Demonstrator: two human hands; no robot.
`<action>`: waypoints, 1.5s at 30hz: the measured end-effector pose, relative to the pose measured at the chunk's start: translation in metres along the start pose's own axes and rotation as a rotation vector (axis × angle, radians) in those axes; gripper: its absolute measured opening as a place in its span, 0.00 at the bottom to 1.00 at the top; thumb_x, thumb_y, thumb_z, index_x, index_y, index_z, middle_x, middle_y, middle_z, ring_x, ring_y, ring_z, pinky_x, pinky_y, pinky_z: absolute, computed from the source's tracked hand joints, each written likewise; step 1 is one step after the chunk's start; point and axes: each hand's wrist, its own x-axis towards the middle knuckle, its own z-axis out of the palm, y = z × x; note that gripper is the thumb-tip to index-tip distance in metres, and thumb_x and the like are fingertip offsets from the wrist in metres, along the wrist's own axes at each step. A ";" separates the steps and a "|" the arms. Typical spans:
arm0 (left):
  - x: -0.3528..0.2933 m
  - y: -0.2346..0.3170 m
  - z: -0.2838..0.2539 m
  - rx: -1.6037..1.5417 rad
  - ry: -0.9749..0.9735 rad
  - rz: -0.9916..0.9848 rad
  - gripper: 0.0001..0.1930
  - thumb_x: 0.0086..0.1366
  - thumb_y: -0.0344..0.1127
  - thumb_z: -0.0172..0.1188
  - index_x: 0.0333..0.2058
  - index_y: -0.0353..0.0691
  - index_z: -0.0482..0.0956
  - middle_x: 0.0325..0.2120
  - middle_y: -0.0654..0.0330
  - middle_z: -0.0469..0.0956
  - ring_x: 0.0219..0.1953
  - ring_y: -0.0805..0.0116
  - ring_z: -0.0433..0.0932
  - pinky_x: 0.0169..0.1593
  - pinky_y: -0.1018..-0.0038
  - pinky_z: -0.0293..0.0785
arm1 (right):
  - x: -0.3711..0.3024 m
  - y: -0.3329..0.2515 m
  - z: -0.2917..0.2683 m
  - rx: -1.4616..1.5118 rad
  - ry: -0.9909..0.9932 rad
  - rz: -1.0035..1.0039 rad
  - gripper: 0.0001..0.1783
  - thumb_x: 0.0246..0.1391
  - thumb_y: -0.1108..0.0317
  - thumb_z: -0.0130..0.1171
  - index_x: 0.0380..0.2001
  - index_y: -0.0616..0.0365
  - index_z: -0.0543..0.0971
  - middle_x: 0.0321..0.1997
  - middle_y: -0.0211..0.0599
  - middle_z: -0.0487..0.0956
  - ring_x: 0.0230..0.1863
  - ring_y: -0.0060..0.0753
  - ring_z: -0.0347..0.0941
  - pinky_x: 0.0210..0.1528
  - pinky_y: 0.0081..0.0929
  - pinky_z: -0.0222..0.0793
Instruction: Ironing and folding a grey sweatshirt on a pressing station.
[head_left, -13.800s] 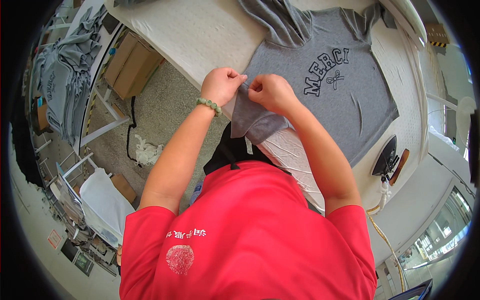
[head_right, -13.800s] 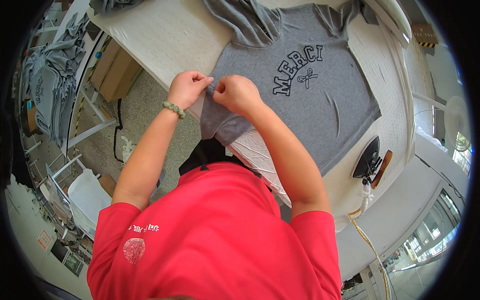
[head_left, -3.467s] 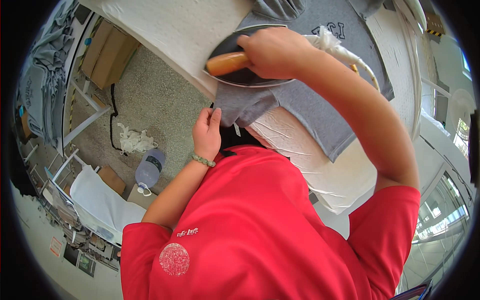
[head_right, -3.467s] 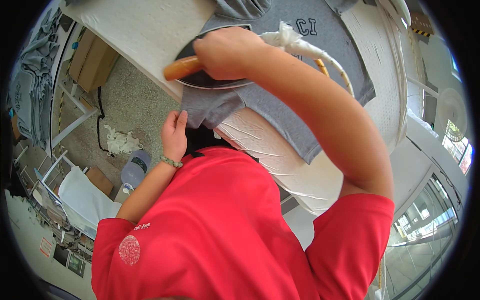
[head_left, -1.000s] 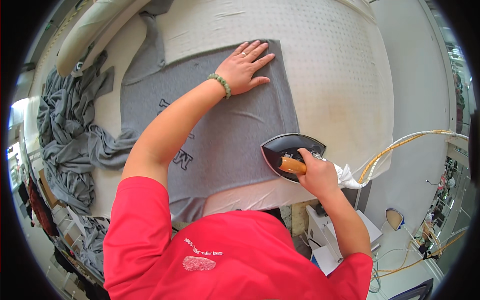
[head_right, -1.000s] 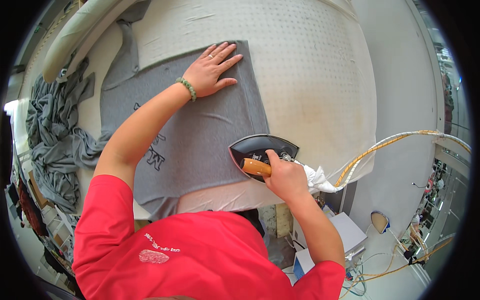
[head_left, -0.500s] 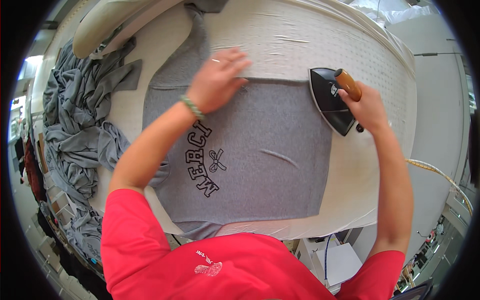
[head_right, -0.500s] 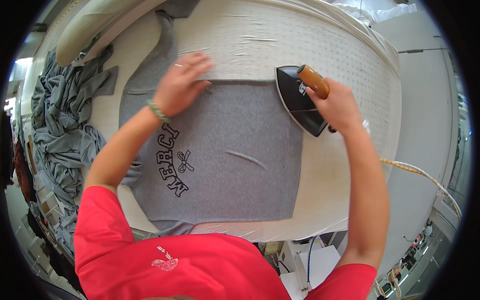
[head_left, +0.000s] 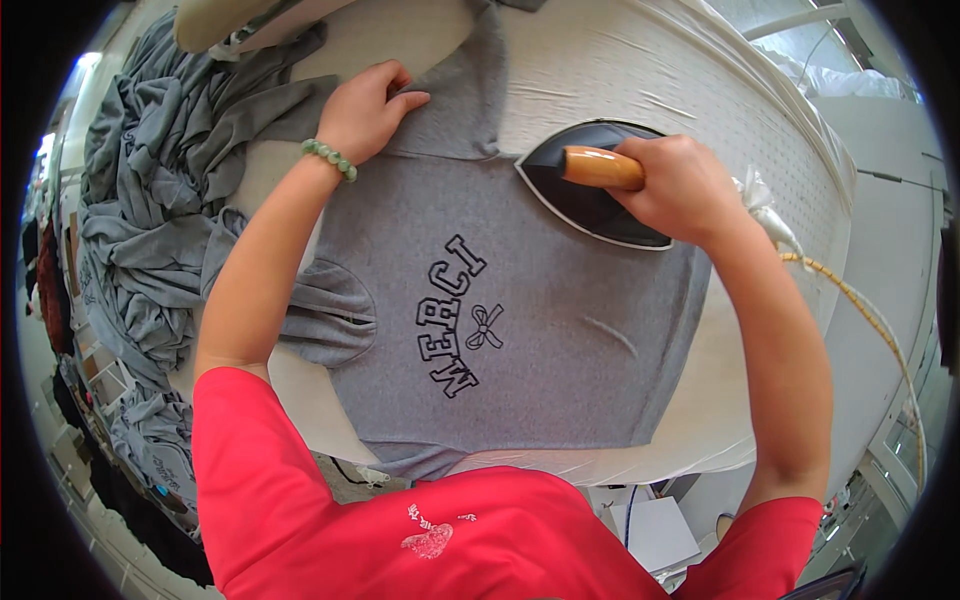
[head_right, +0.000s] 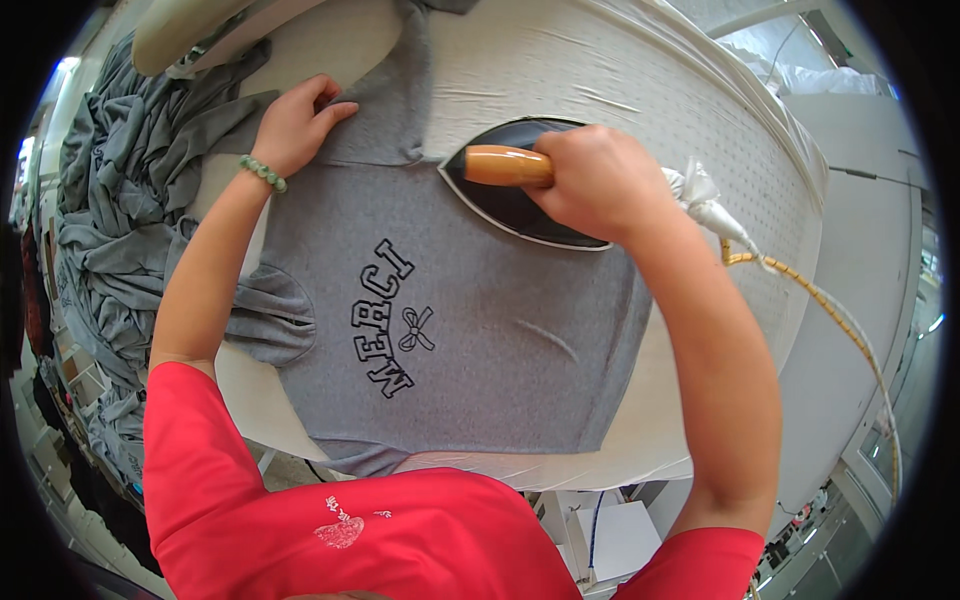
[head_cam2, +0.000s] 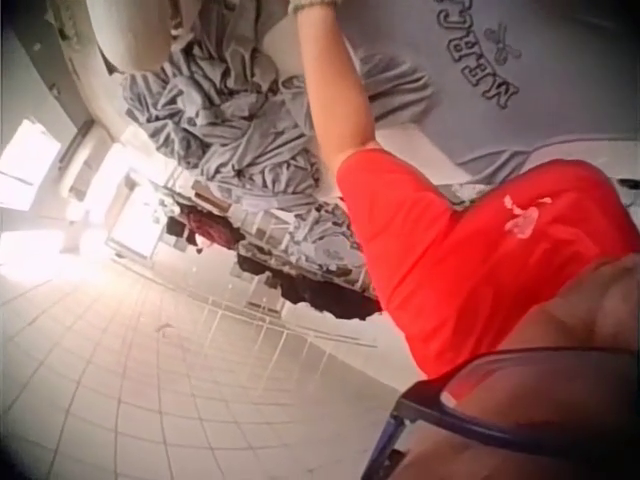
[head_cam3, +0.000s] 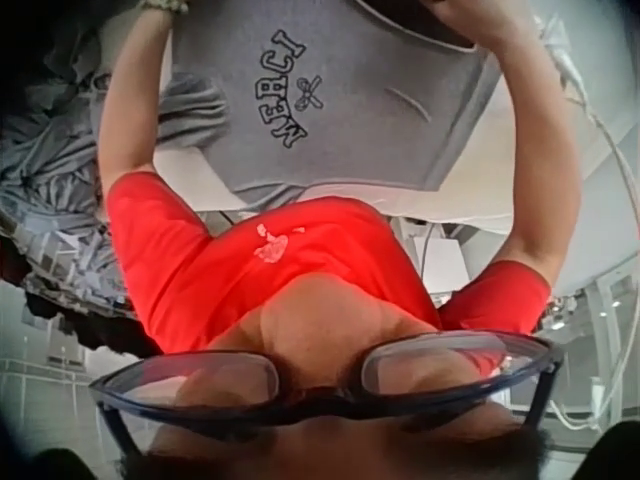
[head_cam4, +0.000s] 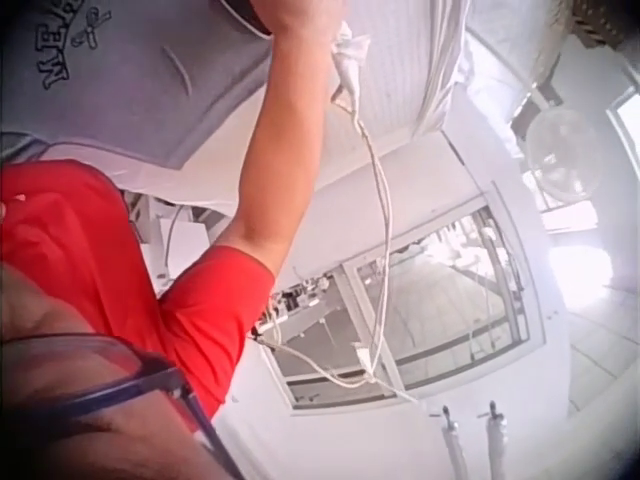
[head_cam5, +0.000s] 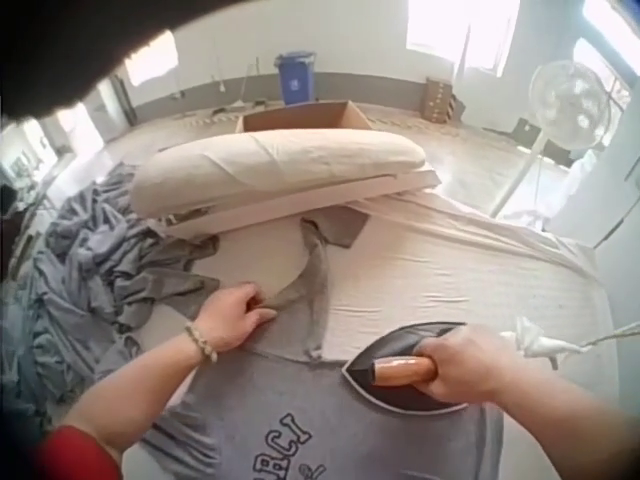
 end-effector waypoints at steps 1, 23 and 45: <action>0.002 -0.002 -0.001 0.021 -0.003 0.007 0.21 0.66 0.47 0.71 0.47 0.37 0.82 0.35 0.57 0.85 0.38 0.61 0.83 0.44 0.67 0.78 | 0.008 -0.011 0.000 0.000 -0.001 -0.004 0.16 0.55 0.57 0.72 0.42 0.53 0.86 0.37 0.49 0.86 0.41 0.59 0.82 0.45 0.47 0.78; 0.013 -0.064 -0.031 -0.566 -0.244 0.015 0.14 0.64 0.38 0.72 0.43 0.35 0.85 0.32 0.64 0.83 0.34 0.76 0.78 0.38 0.76 0.75 | 0.048 -0.208 0.039 0.502 -0.093 0.139 0.30 0.66 0.47 0.58 0.38 0.72 0.80 0.33 0.64 0.84 0.40 0.69 0.83 0.45 0.54 0.79; 0.014 0.085 0.010 0.016 -0.479 0.409 0.06 0.67 0.31 0.65 0.37 0.35 0.80 0.40 0.51 0.77 0.42 0.47 0.80 0.47 0.60 0.77 | -0.066 -0.064 0.014 0.350 0.103 0.535 0.28 0.56 0.49 0.69 0.47 0.65 0.81 0.37 0.57 0.86 0.41 0.62 0.84 0.44 0.47 0.79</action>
